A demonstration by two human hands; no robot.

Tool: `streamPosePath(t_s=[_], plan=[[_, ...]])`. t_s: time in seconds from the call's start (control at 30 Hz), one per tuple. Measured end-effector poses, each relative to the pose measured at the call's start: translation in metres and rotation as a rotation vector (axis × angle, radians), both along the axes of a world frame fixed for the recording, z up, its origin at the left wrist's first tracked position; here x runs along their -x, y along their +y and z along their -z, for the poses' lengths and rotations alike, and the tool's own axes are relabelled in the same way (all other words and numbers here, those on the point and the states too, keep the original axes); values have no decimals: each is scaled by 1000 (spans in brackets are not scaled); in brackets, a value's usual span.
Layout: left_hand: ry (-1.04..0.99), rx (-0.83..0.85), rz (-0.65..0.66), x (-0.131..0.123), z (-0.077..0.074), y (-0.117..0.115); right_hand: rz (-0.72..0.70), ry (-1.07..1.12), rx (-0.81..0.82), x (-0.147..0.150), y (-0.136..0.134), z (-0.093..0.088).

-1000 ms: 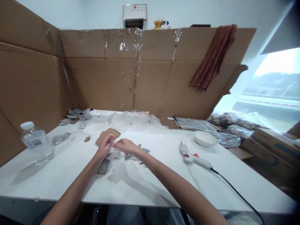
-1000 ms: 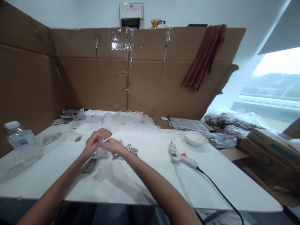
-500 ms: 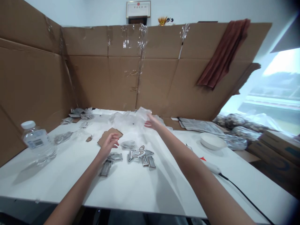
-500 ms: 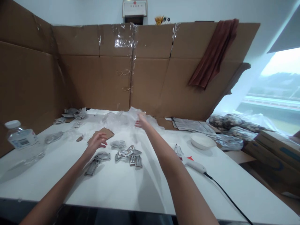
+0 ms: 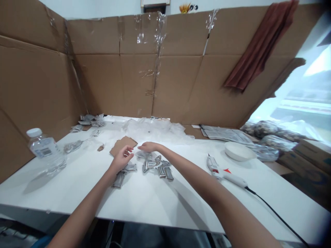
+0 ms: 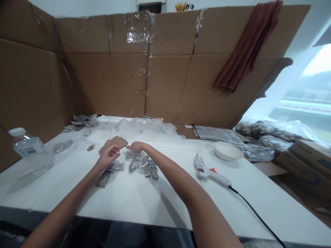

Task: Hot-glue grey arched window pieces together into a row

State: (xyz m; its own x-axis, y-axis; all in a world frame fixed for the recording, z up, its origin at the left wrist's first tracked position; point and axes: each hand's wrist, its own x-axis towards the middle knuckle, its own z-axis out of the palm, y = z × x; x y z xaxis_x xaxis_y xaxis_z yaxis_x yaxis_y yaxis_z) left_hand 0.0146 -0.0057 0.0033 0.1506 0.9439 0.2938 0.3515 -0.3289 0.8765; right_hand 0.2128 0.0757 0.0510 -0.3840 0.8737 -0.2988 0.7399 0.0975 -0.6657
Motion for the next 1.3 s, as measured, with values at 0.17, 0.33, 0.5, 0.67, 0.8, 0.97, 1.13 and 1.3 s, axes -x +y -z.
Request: streamPosePath(t_s=[0.17,0.33,0.5,0.67,0.8,0.97,1.13,1.3], plan=[[71,-37,-47,1,5,5,-106,-113,-20,7,3,6],[106,-60,-118,3,2,4,-162,-150,13,-2,-1,2],[127,-84,-172,4,-7,-5,-141,-45,-13,-17,-11,-6],[143,-88,-215,5,-11,-9,-127,156,-72,-32,-21,-17],[150,-94,-224,4,-11,-9,-105,346,-128,-42,-28,-29],[154,-93,-220,5,-11,-7,-16,553,-160,-54,-35,-44],[171,-100,-224,6,-11,-9,200,650,-91,-79,-18,-55],[217,-95,-291,9,-8,-2,612,817,-199,-110,4,-61]])
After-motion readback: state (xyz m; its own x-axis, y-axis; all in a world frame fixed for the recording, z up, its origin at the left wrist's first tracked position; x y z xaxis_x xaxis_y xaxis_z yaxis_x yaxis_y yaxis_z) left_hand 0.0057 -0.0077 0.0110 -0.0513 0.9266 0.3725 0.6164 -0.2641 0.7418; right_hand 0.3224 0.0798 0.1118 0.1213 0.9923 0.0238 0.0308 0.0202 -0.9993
